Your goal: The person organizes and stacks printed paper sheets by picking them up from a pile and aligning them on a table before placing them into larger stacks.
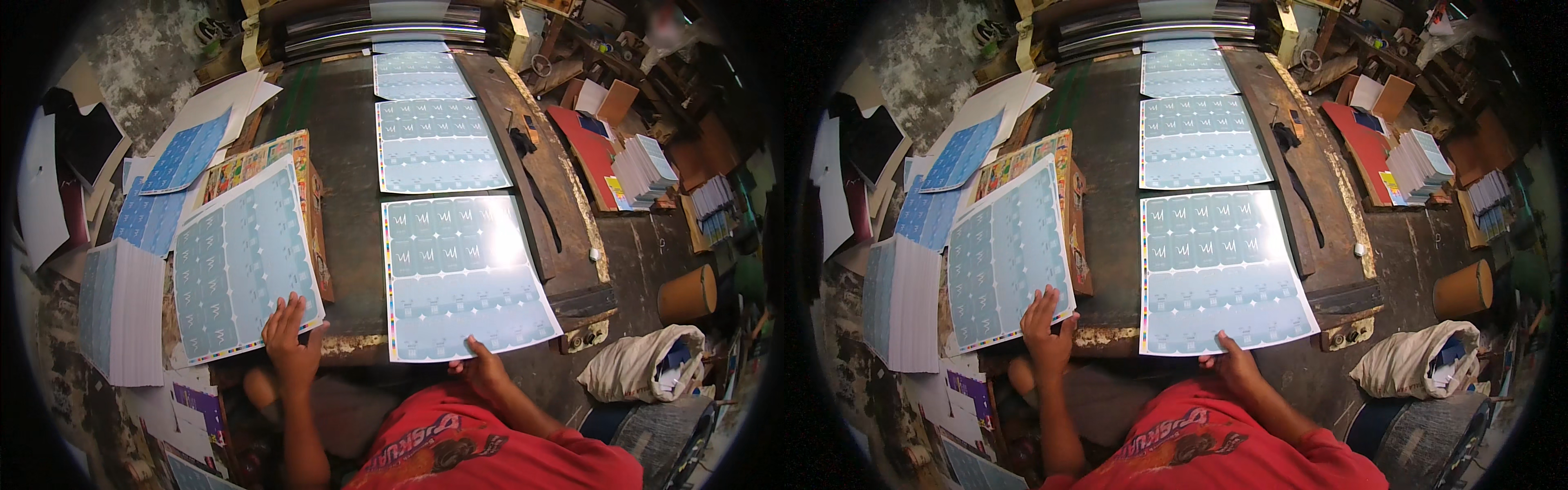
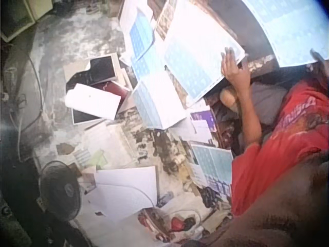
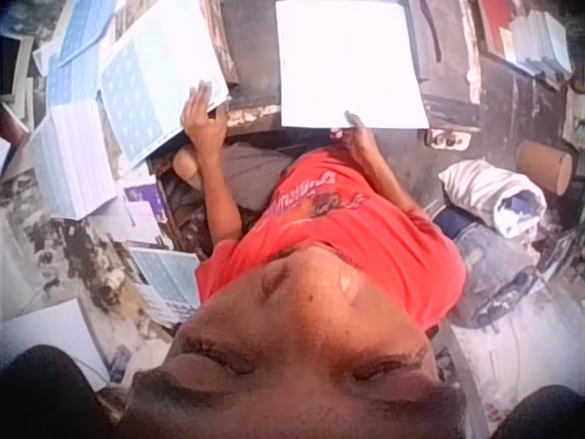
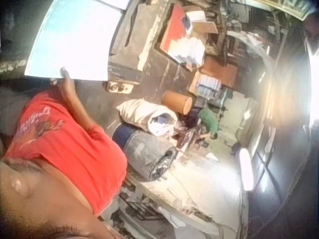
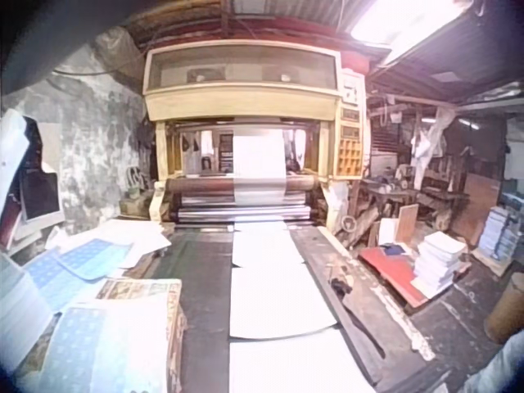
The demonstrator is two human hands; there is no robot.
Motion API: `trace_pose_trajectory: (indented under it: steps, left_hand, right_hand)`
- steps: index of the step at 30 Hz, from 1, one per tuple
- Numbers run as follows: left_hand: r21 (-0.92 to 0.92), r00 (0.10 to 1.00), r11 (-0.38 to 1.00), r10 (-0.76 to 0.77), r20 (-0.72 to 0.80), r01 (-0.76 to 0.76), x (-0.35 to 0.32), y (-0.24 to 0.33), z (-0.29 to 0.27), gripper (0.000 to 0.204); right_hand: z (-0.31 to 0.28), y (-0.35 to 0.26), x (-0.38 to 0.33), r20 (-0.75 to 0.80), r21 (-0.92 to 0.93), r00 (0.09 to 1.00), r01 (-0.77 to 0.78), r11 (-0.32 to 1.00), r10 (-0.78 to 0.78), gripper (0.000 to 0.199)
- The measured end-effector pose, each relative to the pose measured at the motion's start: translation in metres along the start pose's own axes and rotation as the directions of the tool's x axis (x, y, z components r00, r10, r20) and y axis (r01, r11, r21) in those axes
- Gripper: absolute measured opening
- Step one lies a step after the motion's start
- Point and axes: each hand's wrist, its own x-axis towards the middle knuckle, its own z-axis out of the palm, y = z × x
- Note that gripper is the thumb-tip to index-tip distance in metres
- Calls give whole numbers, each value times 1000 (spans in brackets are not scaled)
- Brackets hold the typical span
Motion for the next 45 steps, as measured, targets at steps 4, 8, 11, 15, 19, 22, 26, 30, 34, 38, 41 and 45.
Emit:
trace_pose_trajectory:
  steps: [4, 8, 11, 15, 19, 22, 26, 30, 34, 38, 41, 45]
  left_hand:
    - [-109, 999, 993, -50, 9, 51, 3, -4, -1, 36]
    - [-266, 970, 944, -226, -90, 196, 8, 3, 8, 28]
    - [-246, 945, 931, -305, -122, 269, 12, 8, 11, 27]
    - [-216, 960, 948, -260, -108, 233, 9, 8, 11, 31]
    - [-696, 798, 573, -603, -1, 433, 0, -17, 18, 38]
    - [-923, 735, 265, -678, 27, 278, 15, -8, -12, 41]
    - [-498, 959, 845, -269, -87, 193, 1, 22, -15, 29]
    - [-584, 979, 810, 79, 187, 46, -10, 48, -22, 26]
    - [-533, 916, 843, 270, 296, -76, -15, 62, -18, 44]
    - [-306, 979, 944, 166, 119, -123, 0, 46, -16, 58]
    - [-16, 999, 999, 40, 18, -40, 9, 24, -8, 53]
    - [92, 1000, 996, 20, 7, -21, -2, 5, 10, 48]
  right_hand:
    - [-4, -24, 24, 13, 25, 1000, 12, 1000, -13, 48]
    - [10, -42, 38, 20, 37, 1000, 22, 999, -23, 55]
    - [18, -52, 47, 23, 36, 999, 44, 998, -45, 54]
    - [30, -59, 56, -35, 16, 990, 135, 991, -135, 55]
    - [23, -50, 72, -41, 21, 976, 213, 977, -213, 54]
    - [34, -51, 60, -117, 37, 955, 278, 960, -272, 55]
    - [37, -52, 49, -53, 33, 971, 234, 972, -232, 65]
    - [46, -56, 33, 275, 11, 944, 189, 982, -185, 57]
    - [68, -61, 13, 35, -110, 990, 139, 984, -136, 43]
    - [25, -43, 13, 118, -45, 992, 56, 997, -50, 40]
    - [-8, -18, 7, 97, -6, 995, 14, 1000, -13, 38]
    - [-23, 8, -25, -14, -42, 999, -47, 998, 47, 43]
